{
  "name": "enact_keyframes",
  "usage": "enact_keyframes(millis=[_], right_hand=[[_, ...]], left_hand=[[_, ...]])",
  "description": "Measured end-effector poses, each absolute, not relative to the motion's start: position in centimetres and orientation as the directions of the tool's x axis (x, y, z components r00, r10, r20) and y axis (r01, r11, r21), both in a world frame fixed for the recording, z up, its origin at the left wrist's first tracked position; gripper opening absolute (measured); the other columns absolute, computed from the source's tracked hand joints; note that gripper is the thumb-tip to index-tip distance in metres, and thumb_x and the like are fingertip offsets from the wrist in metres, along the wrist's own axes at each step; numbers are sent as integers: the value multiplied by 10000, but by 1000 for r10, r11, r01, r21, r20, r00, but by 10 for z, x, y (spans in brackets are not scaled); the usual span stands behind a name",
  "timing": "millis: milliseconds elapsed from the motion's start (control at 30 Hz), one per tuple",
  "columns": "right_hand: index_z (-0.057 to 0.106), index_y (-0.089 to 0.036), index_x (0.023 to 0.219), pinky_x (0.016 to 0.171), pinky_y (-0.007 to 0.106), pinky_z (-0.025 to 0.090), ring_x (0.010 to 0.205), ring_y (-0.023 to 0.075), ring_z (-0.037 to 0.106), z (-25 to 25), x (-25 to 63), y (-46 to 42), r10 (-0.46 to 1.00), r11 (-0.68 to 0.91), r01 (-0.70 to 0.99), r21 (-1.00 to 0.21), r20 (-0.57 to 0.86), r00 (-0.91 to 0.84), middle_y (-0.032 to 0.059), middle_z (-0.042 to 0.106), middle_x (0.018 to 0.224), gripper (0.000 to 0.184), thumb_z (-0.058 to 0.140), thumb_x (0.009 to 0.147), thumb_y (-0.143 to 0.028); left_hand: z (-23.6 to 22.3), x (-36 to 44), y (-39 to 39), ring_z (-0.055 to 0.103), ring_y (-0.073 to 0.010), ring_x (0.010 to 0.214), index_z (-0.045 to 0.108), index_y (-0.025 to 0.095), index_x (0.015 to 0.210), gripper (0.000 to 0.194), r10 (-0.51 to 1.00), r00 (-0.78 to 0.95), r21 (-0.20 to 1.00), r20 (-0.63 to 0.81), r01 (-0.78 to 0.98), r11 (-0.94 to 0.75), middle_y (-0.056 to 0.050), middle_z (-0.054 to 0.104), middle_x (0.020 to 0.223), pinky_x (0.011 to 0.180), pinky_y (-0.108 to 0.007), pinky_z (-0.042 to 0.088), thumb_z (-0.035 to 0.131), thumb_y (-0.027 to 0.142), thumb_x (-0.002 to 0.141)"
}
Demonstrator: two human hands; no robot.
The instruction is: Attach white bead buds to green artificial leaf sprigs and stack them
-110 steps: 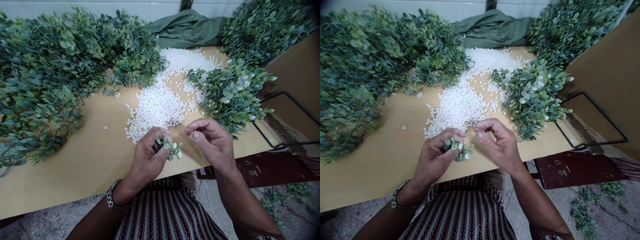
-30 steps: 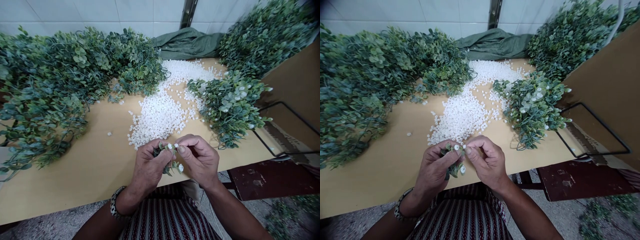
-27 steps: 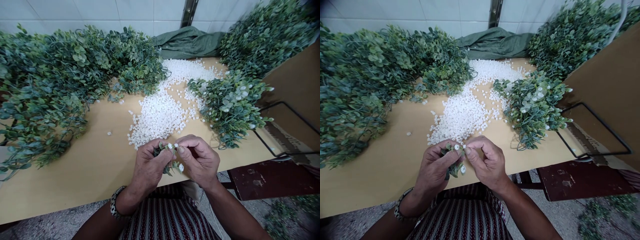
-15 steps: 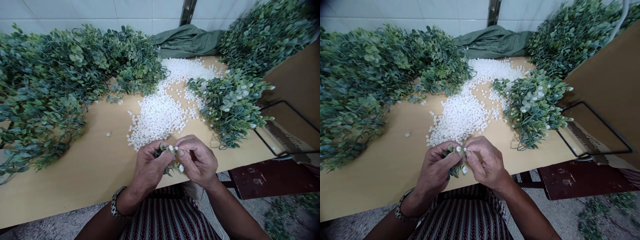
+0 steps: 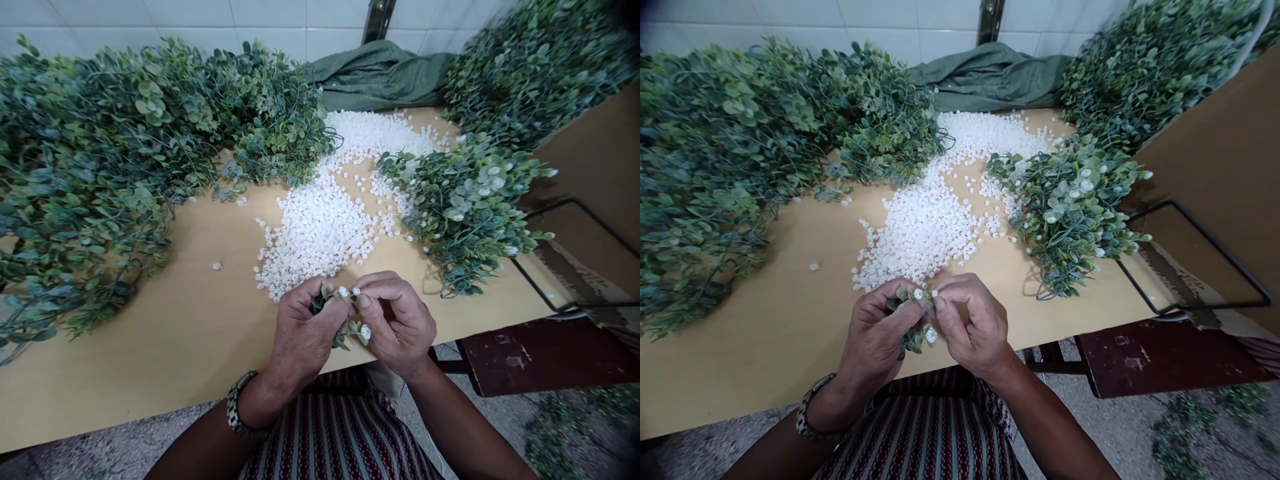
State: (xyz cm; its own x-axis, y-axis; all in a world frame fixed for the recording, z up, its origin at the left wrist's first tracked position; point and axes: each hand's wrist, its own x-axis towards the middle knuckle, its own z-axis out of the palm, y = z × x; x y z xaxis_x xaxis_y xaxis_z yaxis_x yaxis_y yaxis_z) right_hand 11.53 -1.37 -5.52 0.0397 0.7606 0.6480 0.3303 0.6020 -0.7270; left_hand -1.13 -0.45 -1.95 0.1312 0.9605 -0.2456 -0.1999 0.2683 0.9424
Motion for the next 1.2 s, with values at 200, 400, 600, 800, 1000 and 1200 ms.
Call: enact_keyframes(millis=[200,400,600,800,1000,1200], right_hand=[[585,-181,908,676,254,494,808,120,602,-56,116,-13,786,583,271,-766,616,51,22,620,861,189,556,822,-15],[578,-169,911,702,251,498,819,121,608,-57,117,-13,746,621,358,-697,666,3,29,628,853,183,562,817,-13],[570,-161,889,695,246,503,808,121,607,-54,118,-13,707,655,432,-620,705,-59,35,632,822,174,554,812,-6],[569,-157,887,687,254,501,803,123,603,-54,120,-13,720,657,388,-647,691,-66,44,627,823,177,543,811,1],[571,-155,887,686,270,508,797,134,604,-54,121,-12,700,681,379,-627,710,-82,47,630,807,177,548,804,0],[570,-175,901,679,293,526,798,156,623,-55,120,-13,678,679,456,-575,729,-91,51,649,812,185,551,803,-18]], left_hand=[[-20,-10,-3,358,-50,409,492,171,526,165,962,130,943,-238,-204,261,69,462,446,392,-179,310,565,174,674],[-20,-8,-4,358,-55,411,477,178,508,175,972,101,961,-211,-160,225,70,448,441,387,-184,315,539,158,671],[-18,-8,-4,369,-58,398,495,180,522,164,971,90,963,-220,-139,231,69,462,442,374,-187,338,527,161,682],[-16,-9,-5,383,-62,407,501,175,523,183,968,116,965,-222,-118,236,63,461,450,377,-188,340,545,169,701],[-19,-12,-7,388,-63,424,510,170,531,192,971,130,968,-202,-126,218,61,459,459,400,-189,342,561,177,716],[-20,-11,-6,374,-59,432,516,164,543,172,972,123,964,-198,-157,216,64,449,462,411,-186,332,571,172,705]])
